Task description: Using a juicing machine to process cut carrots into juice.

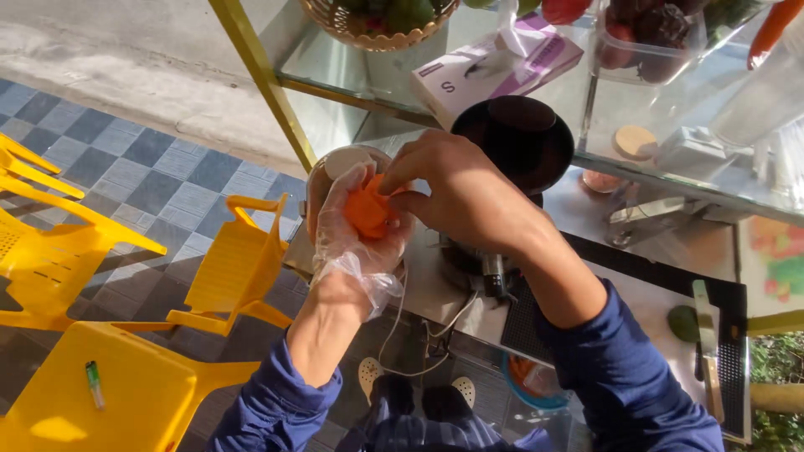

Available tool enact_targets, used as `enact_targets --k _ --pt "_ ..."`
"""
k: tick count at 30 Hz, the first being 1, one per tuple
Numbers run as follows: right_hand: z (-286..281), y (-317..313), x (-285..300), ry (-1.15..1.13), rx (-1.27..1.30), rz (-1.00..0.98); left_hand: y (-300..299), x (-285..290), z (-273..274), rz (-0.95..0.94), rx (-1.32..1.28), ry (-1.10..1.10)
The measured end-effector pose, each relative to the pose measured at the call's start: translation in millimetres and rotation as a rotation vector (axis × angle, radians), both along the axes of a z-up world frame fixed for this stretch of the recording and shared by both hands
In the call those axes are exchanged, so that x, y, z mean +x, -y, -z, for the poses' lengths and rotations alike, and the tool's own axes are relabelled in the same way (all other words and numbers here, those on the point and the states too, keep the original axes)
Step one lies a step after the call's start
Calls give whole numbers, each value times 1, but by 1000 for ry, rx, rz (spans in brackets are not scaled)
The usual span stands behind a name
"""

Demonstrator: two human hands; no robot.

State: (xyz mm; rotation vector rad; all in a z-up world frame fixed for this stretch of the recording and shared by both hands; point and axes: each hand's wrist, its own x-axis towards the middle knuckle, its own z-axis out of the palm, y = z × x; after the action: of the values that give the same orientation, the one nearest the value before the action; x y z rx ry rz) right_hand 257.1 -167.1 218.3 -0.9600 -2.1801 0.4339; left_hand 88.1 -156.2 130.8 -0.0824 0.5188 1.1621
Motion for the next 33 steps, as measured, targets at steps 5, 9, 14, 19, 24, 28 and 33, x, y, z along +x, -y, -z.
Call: enact_targets --k 5,9,14,19,24,28,33 --pt "108 -125 -73 -248 -246 29 -48 -93 29 -152 -28 -40" --pt "204 -187 -111 61 -81 184 -98 -138 80 -41 -113 -64" --pt "199 -193 -124 434 -346 305 -132 -158 107 20 -108 -171" --pt "100 -180 -96 16 1 416 -158 -144 109 61 -7 -538" --pt "54 -158 -57 -112 94 386 -189 -104 128 141 255 -953" --pt "62 -146 -38 -43 170 417 -193 -80 131 65 707 -1637" --pt "77 -140 -24 -100 118 436 -200 -68 131 36 918 -1927"
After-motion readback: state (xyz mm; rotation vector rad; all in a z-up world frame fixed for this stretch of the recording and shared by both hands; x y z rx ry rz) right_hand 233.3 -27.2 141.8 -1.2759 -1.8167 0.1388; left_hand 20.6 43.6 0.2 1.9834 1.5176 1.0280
